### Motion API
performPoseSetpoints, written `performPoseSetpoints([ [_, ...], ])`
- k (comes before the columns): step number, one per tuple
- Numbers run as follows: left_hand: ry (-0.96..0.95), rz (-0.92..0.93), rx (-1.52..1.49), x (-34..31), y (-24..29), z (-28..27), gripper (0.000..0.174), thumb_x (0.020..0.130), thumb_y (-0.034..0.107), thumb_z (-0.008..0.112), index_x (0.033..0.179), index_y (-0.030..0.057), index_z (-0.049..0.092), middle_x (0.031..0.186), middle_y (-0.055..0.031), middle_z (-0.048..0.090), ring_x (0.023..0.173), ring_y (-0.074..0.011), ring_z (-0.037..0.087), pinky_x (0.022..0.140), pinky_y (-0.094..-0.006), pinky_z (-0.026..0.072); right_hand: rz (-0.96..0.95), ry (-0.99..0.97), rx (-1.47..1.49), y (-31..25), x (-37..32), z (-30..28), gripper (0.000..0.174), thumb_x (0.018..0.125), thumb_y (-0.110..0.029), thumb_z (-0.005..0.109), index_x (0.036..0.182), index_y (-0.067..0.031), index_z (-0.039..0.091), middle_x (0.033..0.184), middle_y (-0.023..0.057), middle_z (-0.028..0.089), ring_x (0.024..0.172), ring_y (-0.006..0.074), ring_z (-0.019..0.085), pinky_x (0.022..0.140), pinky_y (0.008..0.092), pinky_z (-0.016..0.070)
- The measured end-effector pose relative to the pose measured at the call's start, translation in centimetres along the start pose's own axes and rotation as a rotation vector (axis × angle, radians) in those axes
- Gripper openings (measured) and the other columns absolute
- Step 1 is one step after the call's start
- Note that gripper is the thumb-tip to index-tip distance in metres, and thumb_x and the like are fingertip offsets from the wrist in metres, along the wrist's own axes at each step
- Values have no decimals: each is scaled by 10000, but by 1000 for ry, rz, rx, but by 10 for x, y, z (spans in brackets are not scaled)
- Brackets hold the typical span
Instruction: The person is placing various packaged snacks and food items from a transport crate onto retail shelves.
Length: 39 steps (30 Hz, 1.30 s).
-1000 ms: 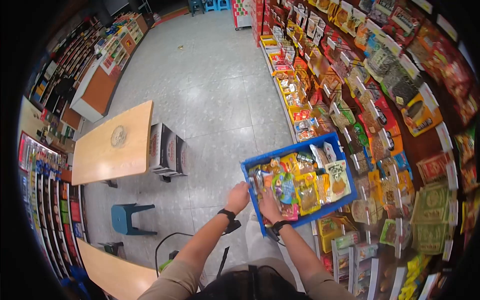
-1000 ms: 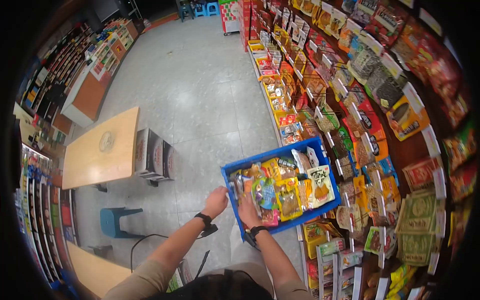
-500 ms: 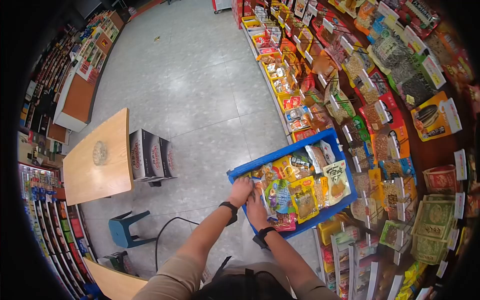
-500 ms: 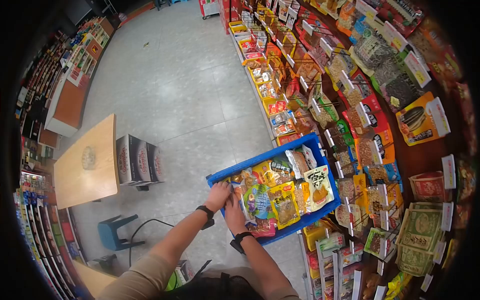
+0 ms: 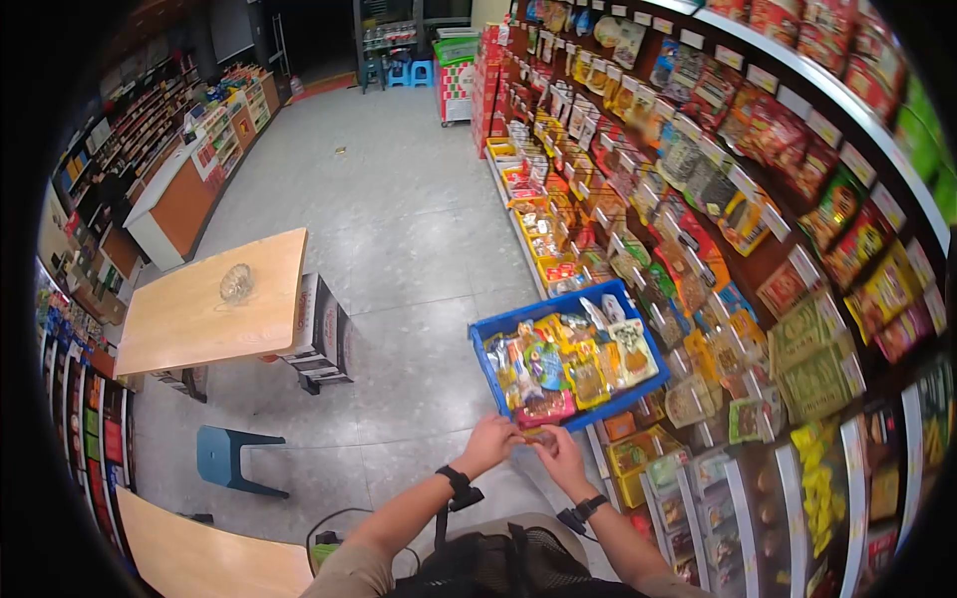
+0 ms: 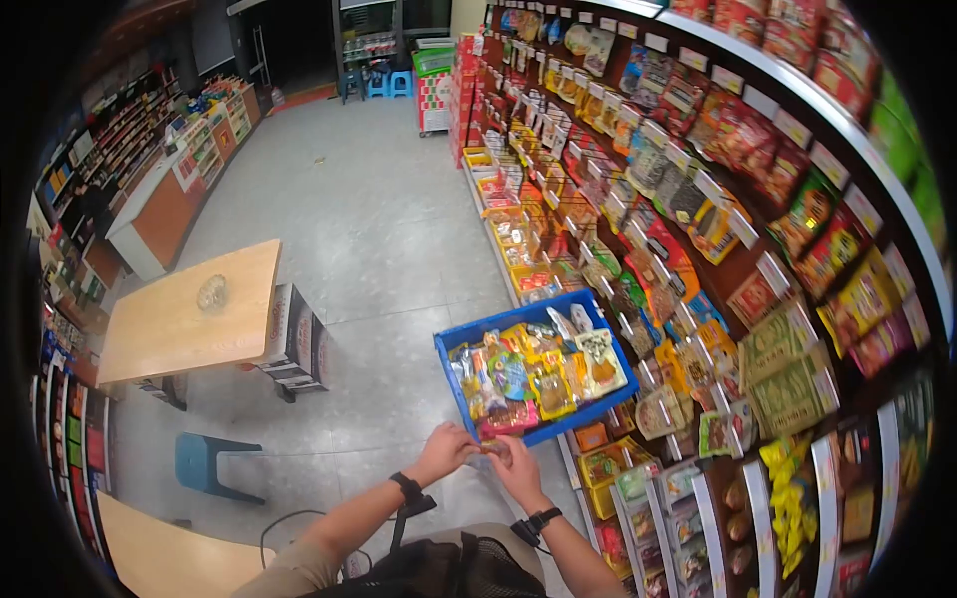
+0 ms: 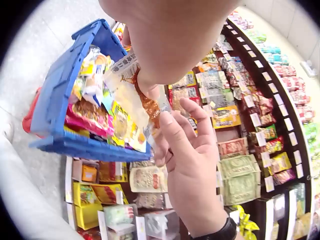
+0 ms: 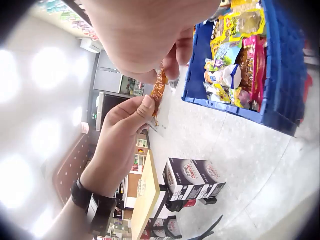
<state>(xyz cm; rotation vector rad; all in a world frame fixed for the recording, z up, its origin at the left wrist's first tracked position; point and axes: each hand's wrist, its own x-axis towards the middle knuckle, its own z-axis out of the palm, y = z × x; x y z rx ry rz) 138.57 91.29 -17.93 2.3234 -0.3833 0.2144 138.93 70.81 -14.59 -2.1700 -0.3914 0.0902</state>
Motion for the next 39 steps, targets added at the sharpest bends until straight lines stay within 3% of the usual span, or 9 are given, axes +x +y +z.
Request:
performPoseSetpoints([
  [6,-65,19,-192,-145,100,40,162,815,239,696,859,83,688,846,-117,655,844,-342,595,785,-424,466,-25,-143,-213,-11,-169,-36,322,782,-290,789,986,-71,671,796,103,653,707,256,647,601,350,492],
  [10,-39,-503,-587,-219,172,19,170,836,180,740,919,47,676,835,-49,669,813,-150,616,731,-305,478,95,-273,8,-39,-245,-55,283,799,-264,791,942,-44,685,708,83,657,586,143,609,546,289,466],
  [13,12,-470,-862,-256,205,23,193,864,175,737,978,28,685,874,-4,677,814,-76,590,730,-249,468,145,-335,158,-49,-280,-77,259,825,-248,777,948,-36,694,733,50,673,606,75,589,547,261,456],
  [16,58,-553,-1021,-274,263,37,230,881,197,729,1026,23,691,918,-5,686,809,-86,600,731,-246,472,148,-369,322,-43,-328,-107,234,846,-228,761,948,-27,699,753,14,676,635,46,581,557,238,456],
  [24,100,-653,-890,-337,396,194,266,904,261,699,1031,28,707,937,-23,703,868,-85,603,801,-270,478,193,-463,511,88,-466,-190,240,874,-234,736,967,-14,711,760,-20,669,684,31,595,605,204,471],
  [28,-37,-666,-782,-360,509,227,289,927,247,667,1096,14,695,999,-48,707,954,-105,609,876,-288,476,231,-463,389,80,-548,-284,232,874,-244,734,958,-28,721,750,-7,681,691,41,602,632,210,476],
  [31,-144,-570,-789,-354,584,232,287,930,247,666,1083,5,691,941,-20,696,899,-86,591,844,-273,476,268,-269,779,108,-608,-311,201,888,-206,712,969,-23,689,781,-9,682,667,39,579,594,207,449],
  [35,-119,-582,-863,-379,625,278,263,944,242,653,1022,-7,692,899,-20,686,863,-69,586,811,-263,483,237,-140,818,87,-666,-363,149,910,-185,685,894,-38,661,717,2,656,531,4,462,469,178,327],
  [39,-85,-456,-881,-401,714,283,262,955,250,641,995,-3,693,907,-20,685,856,-94,608,802,-257,485,303,-127,957,85,-743,-401,162,913,-193,682,879,-35,674,703,10,655,475,18,443,437,182,318],
])
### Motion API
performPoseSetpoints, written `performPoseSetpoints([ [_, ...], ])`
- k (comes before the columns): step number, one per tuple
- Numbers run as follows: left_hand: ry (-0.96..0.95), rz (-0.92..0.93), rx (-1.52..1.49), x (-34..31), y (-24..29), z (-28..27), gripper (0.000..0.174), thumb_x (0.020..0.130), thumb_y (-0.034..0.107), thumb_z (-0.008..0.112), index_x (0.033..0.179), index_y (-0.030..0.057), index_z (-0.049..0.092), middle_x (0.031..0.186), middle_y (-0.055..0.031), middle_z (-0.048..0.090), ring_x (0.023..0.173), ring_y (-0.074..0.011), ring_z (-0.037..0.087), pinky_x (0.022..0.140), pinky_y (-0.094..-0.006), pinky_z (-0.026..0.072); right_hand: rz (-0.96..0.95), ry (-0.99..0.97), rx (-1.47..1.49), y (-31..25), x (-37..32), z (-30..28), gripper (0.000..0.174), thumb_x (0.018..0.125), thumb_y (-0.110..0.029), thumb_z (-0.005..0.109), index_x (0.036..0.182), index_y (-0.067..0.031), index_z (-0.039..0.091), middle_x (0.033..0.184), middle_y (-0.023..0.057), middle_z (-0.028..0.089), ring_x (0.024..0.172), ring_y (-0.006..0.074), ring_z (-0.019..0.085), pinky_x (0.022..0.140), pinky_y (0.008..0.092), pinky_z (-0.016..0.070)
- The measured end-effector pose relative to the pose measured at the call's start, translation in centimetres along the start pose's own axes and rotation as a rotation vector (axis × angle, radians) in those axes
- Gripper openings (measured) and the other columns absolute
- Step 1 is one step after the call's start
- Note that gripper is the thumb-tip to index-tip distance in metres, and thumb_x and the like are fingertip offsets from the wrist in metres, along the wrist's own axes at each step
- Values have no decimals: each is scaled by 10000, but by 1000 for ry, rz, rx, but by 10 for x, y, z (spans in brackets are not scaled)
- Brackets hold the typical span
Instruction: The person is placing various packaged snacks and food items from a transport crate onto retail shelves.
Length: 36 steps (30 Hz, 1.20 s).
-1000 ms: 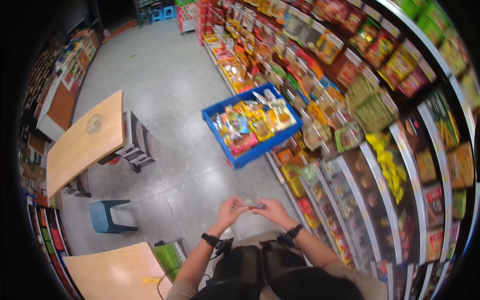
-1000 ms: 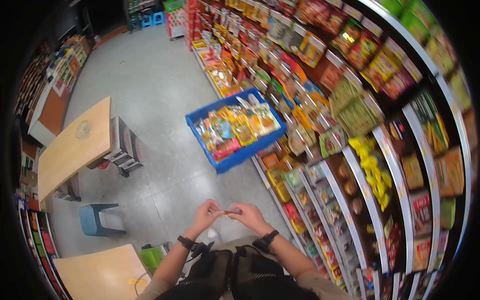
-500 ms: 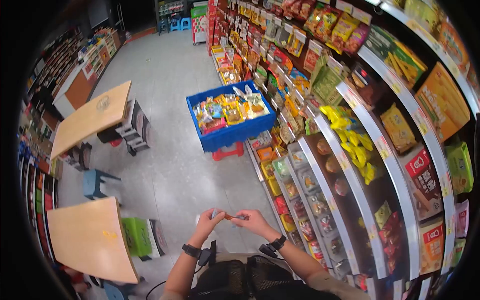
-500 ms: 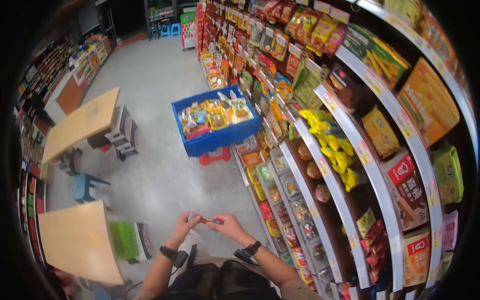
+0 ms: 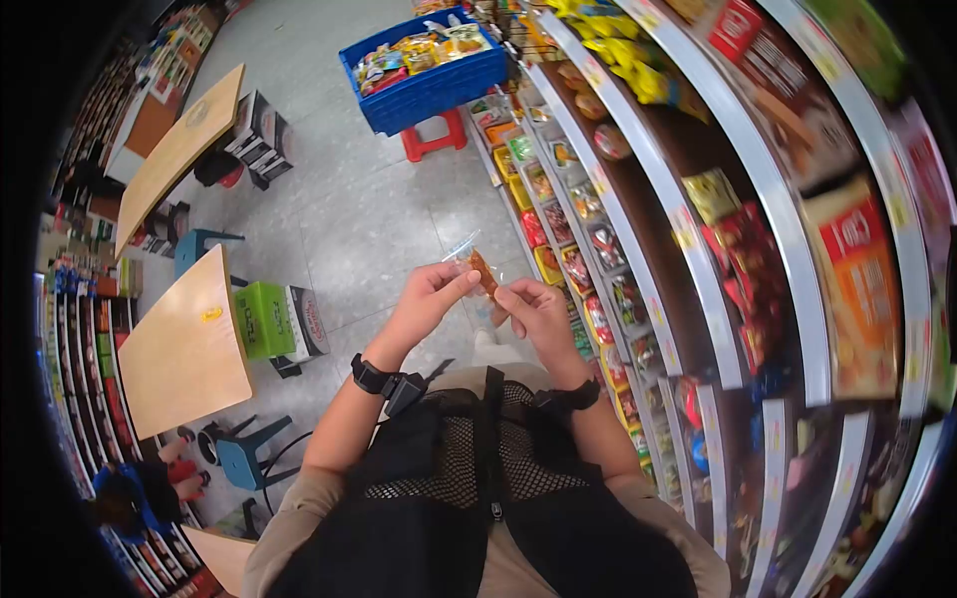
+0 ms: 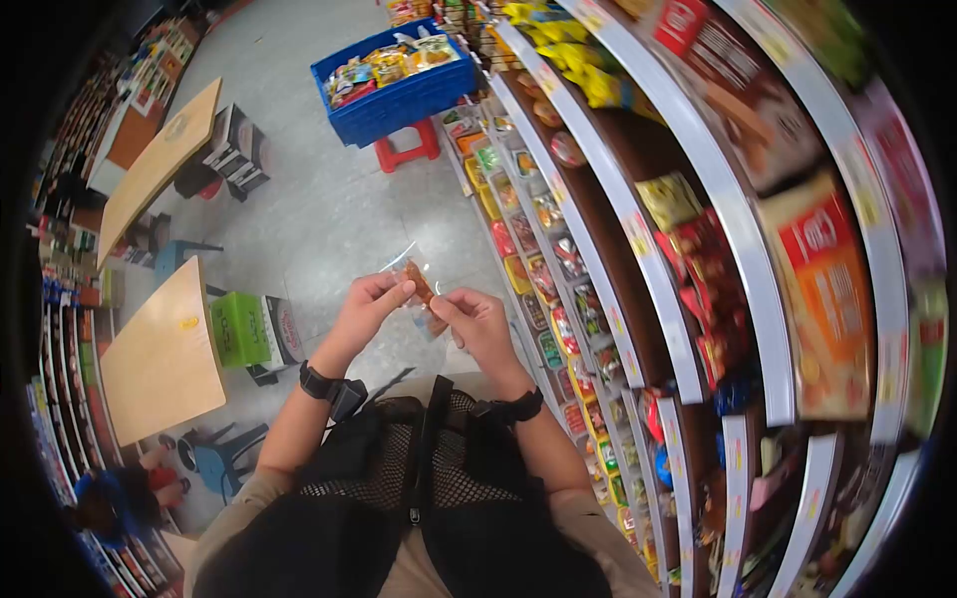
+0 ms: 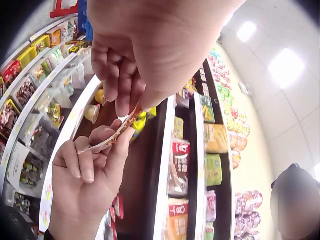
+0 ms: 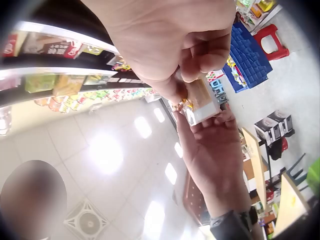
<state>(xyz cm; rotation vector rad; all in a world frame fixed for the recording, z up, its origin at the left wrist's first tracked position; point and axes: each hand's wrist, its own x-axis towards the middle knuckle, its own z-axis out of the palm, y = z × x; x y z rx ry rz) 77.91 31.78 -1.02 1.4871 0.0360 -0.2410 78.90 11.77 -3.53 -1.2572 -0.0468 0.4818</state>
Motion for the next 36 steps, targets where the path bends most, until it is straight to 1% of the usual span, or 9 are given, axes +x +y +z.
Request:
performPoseSetpoints([
  [6,-17,8,-49,-106,-42,71,262,952,239,646,1023,-10,686,946,-25,689,872,-83,601,813,-239,476,-6,-10,-47,26,-137,-20,164,915,-182,679,914,-18,681,696,-17,625,470,15,438,416,186,312],
  [9,26,-3,-158,-184,-80,108,234,944,207,655,1047,-1,678,947,-24,688,874,-66,592,805,-234,472,-13,35,-223,54,-214,-17,200,932,-194,662,941,5,684,724,-14,641,503,0,430,437,179,312],
  [14,44,-40,-208,-311,-142,169,184,916,157,686,1022,8,667,906,-19,694,833,-61,608,774,-230,484,37,92,-220,104,-341,-14,181,933,-170,658,957,9,673,767,-1,663,529,-4,444,441,180,319],
  [18,136,-73,-240,-400,-143,205,155,878,161,734,923,27,673,846,1,684,757,-44,587,711,-206,470,100,44,-286,104,-429,-5,165,930,-156,659,972,3,673,798,6,677,555,-4,479,449,181,348],
  [23,171,-29,-220,-486,-150,259,164,856,192,760,865,53,673,792,35,645,711,-23,534,651,-192,424,37,-7,-276,111,-519,-6,154,933,-143,652,984,2,666,824,12,685,616,0,534,463,176,375],
  [26,212,21,-207,-536,-153,295,117,870,128,738,879,47,654,864,17,660,807,-48,588,726,-212,461,1,-59,-255,113,-573,-14,152,934,-145,651,980,-1,665,827,12,686,631,1,544,469,174,382],
  [30,258,101,-198,-598,-176,361,123,870,146,737,869,48,663,841,29,636,792,-49,554,719,-221,445,-32,-112,-234,128,-655,-45,157,938,-156,650,977,-5,665,825,13,686,634,5,550,479,175,390],
  [33,293,131,-195,-652,-192,424,152,861,183,745,854,47,677,798,43,607,749,-45,497,691,-220,404,-9,-100,-205,140,-723,-75,140,934,-132,645,957,5,659,752,8,650,534,23,488,463,184,379],
  [36,295,94,-201,-709,-205,483,140,874,162,723,862,31,678,814,32,602,755,-60,485,701,-222,391,29,-169,-170,148,-798,-109,177,936,-178,657,974,-6,665,824,17,683,583,8,504,476,175,381],
])
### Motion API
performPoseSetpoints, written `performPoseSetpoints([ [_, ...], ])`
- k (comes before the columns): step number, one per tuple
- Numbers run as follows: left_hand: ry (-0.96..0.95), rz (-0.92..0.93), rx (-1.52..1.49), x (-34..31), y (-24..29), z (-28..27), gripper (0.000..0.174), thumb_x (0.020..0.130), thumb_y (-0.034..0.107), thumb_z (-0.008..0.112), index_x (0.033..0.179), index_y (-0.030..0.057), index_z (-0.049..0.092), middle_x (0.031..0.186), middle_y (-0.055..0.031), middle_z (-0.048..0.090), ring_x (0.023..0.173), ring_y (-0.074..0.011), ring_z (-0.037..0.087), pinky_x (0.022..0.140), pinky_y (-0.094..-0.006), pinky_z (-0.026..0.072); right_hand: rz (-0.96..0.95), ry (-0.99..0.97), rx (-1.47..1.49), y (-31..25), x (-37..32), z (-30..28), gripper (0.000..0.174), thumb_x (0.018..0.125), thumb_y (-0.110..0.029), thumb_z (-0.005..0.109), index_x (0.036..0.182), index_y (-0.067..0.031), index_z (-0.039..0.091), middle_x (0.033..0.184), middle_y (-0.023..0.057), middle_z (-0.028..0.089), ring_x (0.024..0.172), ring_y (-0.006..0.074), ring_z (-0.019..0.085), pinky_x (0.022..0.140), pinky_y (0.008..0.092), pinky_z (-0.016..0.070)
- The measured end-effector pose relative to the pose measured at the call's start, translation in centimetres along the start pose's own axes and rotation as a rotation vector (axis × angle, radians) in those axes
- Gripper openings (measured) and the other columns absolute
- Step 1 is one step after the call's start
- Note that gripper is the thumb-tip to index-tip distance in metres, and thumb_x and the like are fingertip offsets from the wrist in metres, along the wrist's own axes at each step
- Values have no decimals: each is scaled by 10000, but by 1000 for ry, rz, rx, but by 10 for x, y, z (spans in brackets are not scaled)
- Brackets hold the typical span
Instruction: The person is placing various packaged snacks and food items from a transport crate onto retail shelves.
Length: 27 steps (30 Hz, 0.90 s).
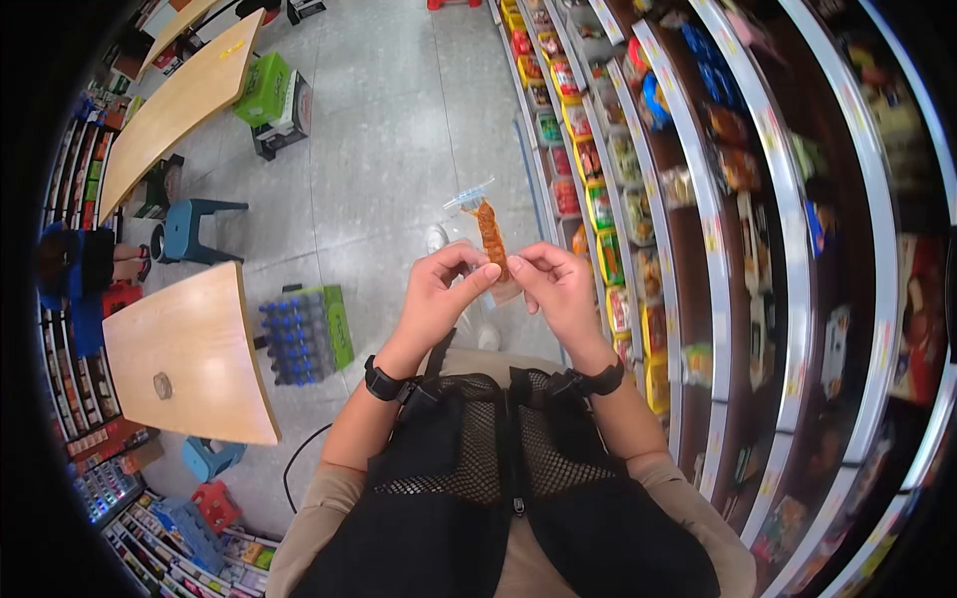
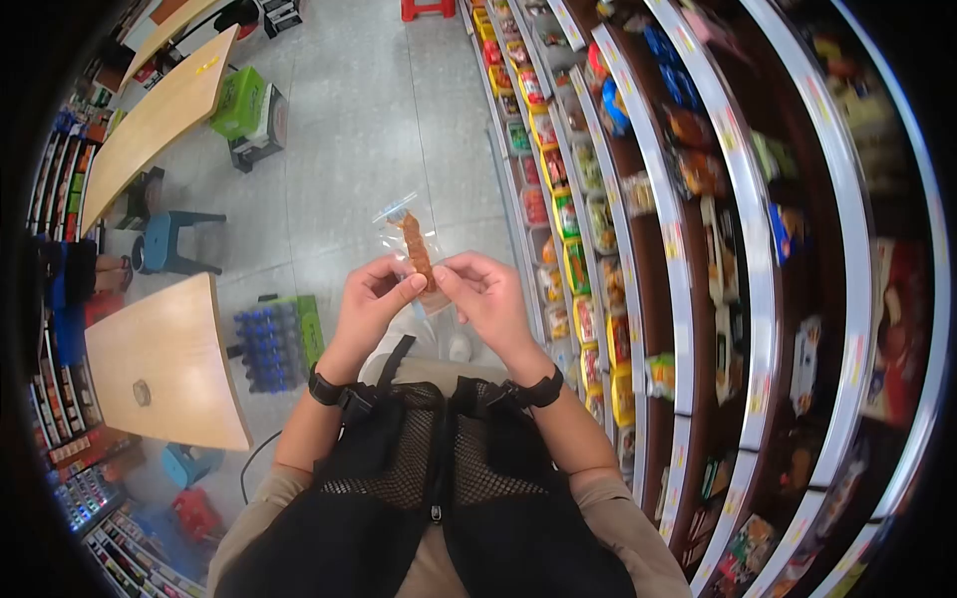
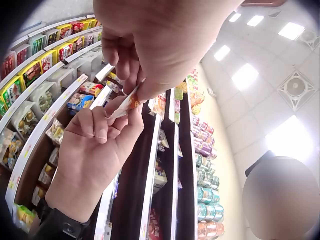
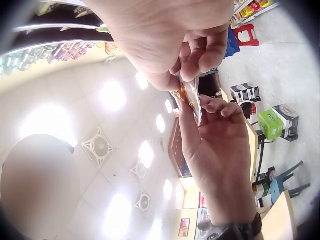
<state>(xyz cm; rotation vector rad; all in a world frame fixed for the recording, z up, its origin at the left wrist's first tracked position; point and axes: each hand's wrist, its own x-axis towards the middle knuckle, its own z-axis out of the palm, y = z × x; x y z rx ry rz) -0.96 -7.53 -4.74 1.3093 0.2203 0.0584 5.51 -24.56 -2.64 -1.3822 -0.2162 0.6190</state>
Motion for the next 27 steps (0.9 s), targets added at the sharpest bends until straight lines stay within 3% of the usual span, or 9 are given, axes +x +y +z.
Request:
performPoseSetpoints([
  [9,-43,27,82,-185,-13,75,127,876,120,695,856,2,653,798,6,594,749,-79,491,705,-249,414,-43,-10,81,34,-201,-5,141,932,-151,646,952,-11,642,742,-11,618,523,17,457,463,180,353],
  [12,-126,119,244,-239,-22,85,130,875,112,688,843,-4,639,785,1,582,743,-82,490,693,-248,410,-56,-1,23,49,-263,-2,139,933,-162,647,961,-27,634,732,-27,596,525,9,441,458,182,329],
  [15,-211,131,300,-300,-39,92,103,898,129,681,868,34,653,820,29,589,795,-69,507,737,-233,398,-87,-20,82,70,-329,6,125,939,-129,647,968,-10,625,859,-1,648,695,8,560,568,169,417],
  [19,-216,191,257,-398,-75,99,140,877,134,689,832,10,642,730,8,565,712,-82,480,673,-245,403,-117,-12,12,108,-428,26,110,948,-110,632,982,-6,620,869,-8,641,786,21,589,652,185,451],
  [21,-217,166,210,-452,-100,99,147,877,143,693,827,15,641,727,8,568,704,-84,476,667,-247,403,-82,10,-77,128,-482,37,113,954,-112,625,988,-4,619,864,-9,639,809,25,589,681,192,459],
  [25,-128,-57,17,-545,-116,110,181,861,193,738,794,50,650,731,46,597,696,-47,484,661,-229,402,-4,7,-84,146,-571,61,111,949,-105,626,993,-3,627,871,-17,642,725,-3,547,606,173,415],
  [27,-134,-33,22,-578,-127,112,198,847,215,758,793,54,655,729,54,604,698,-36,495,653,-225,402,30,-4,-167,154,-608,66,108,944,-100,629,992,-3,633,865,-18,646,679,-15,520,568,166,385],
])
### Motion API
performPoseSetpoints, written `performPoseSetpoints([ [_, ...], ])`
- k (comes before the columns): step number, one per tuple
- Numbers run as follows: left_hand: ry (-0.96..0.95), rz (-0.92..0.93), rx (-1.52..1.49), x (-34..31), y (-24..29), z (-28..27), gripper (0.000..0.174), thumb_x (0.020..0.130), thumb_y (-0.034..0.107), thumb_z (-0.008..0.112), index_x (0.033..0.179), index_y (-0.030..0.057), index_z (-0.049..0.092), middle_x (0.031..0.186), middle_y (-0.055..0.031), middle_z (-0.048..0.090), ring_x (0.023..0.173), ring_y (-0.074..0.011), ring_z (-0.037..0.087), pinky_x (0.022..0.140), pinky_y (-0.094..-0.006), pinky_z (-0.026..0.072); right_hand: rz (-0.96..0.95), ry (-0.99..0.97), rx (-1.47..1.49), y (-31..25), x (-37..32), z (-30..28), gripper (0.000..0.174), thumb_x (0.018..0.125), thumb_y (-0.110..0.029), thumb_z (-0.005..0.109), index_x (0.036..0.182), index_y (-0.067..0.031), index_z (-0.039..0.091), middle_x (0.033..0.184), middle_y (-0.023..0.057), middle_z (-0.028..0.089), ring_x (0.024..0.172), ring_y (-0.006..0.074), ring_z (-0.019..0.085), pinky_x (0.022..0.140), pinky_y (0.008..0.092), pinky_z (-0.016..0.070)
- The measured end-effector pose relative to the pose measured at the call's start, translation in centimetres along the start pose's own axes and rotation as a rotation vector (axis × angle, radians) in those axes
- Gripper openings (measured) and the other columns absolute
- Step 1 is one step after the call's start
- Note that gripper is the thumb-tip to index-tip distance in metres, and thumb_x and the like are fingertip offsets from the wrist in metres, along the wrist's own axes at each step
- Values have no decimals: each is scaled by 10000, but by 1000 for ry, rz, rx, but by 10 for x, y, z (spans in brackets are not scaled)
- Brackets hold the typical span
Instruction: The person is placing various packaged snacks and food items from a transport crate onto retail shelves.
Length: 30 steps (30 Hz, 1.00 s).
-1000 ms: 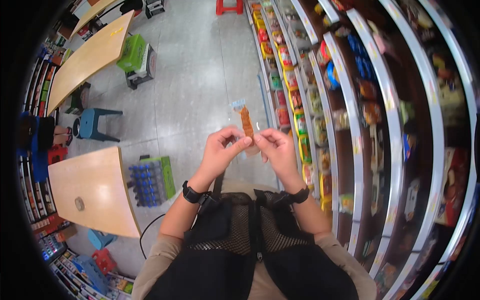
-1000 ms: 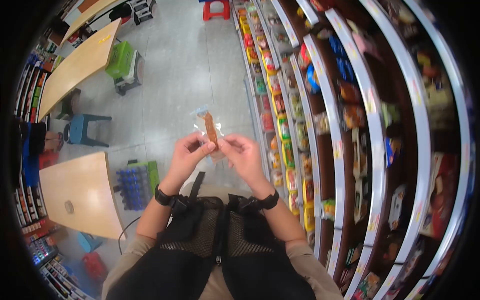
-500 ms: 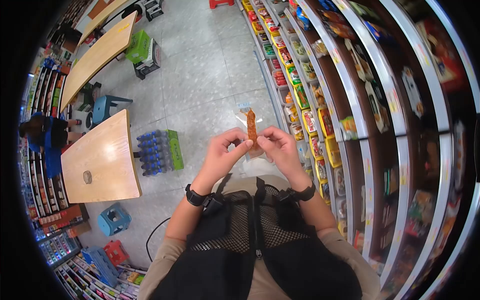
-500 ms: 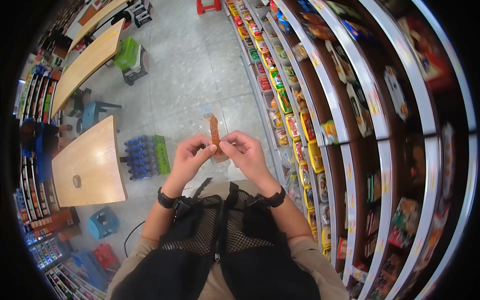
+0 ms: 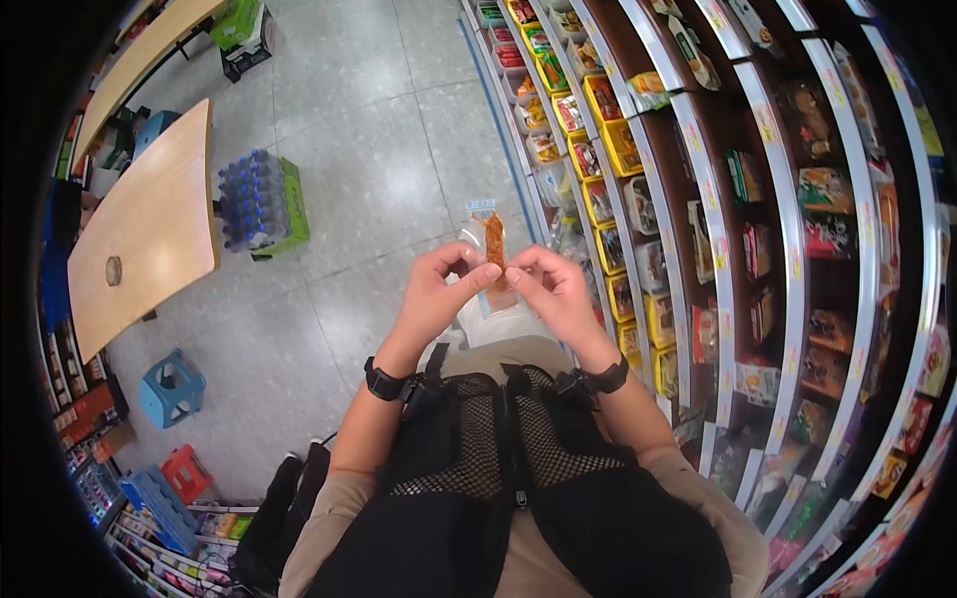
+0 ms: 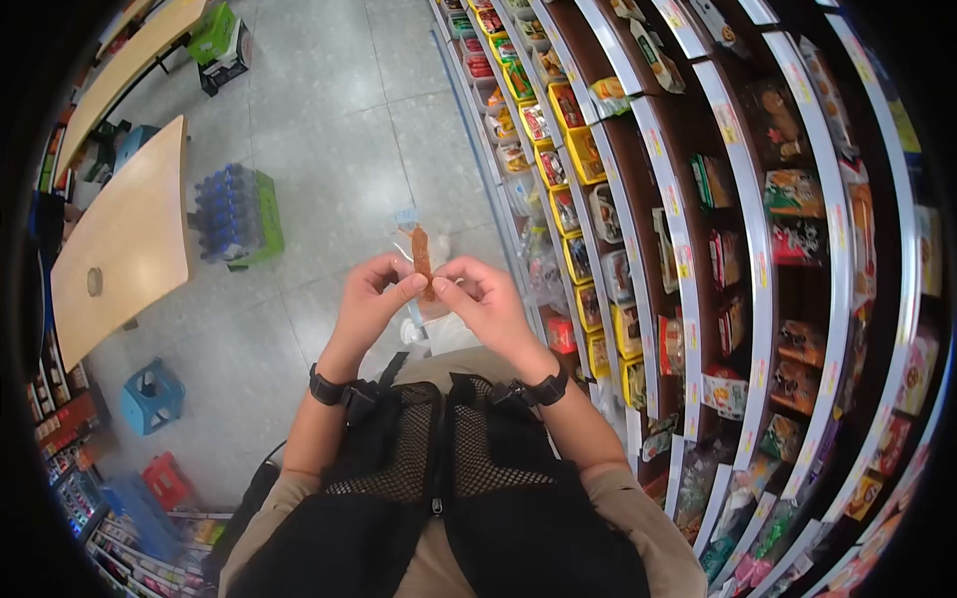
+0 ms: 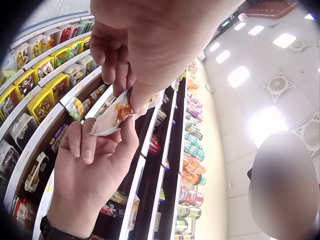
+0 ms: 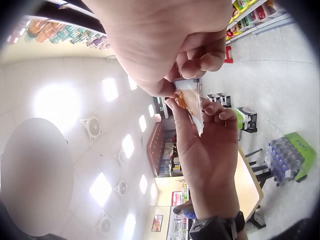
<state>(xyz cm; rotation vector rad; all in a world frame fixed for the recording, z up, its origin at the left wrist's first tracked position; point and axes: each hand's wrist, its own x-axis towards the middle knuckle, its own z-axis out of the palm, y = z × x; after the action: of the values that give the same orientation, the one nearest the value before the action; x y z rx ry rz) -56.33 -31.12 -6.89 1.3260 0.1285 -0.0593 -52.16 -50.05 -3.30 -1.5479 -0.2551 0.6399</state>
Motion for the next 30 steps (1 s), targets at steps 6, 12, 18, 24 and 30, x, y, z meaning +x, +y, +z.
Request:
performPoseSetpoints([
  [6,-15,6,78,-73,-3,31,246,810,256,797,775,50,668,710,47,614,676,-32,508,622,-221,403,-25,45,-48,16,-77,11,108,940,-97,631,976,4,645,840,-5,665,675,-13,531,564,166,394],
  [12,-79,50,37,-112,-15,97,234,818,245,794,763,50,676,698,46,616,661,-37,509,612,-220,409,-106,48,2,16,-155,-24,131,942,-116,635,971,11,652,866,26,689,757,27,611,645,184,473],
  [18,-286,-1,66,-156,-59,226,210,840,216,776,784,37,680,720,43,632,666,-38,520,611,-221,413,-153,239,80,67,-294,-103,137,931,-138,657,976,-9,660,840,-17,674,655,-21,516,560,164,388],
  [24,-478,-168,165,-229,-167,390,122,884,136,719,854,25,678,810,9,672,745,-61,583,690,-226,454,-45,301,46,163,-478,-204,224,898,-232,705,1006,-41,660,824,-39,635,603,1,464,535,179,377],
  [30,-610,-350,76,-299,-254,517,121,918,139,679,885,22,679,806,25,663,732,-43,565,675,-206,439,203,301,33,230,-647,-280,304,903,-241,701,1110,-47,591,974,-15,630,786,5,543,610,183,433],
])
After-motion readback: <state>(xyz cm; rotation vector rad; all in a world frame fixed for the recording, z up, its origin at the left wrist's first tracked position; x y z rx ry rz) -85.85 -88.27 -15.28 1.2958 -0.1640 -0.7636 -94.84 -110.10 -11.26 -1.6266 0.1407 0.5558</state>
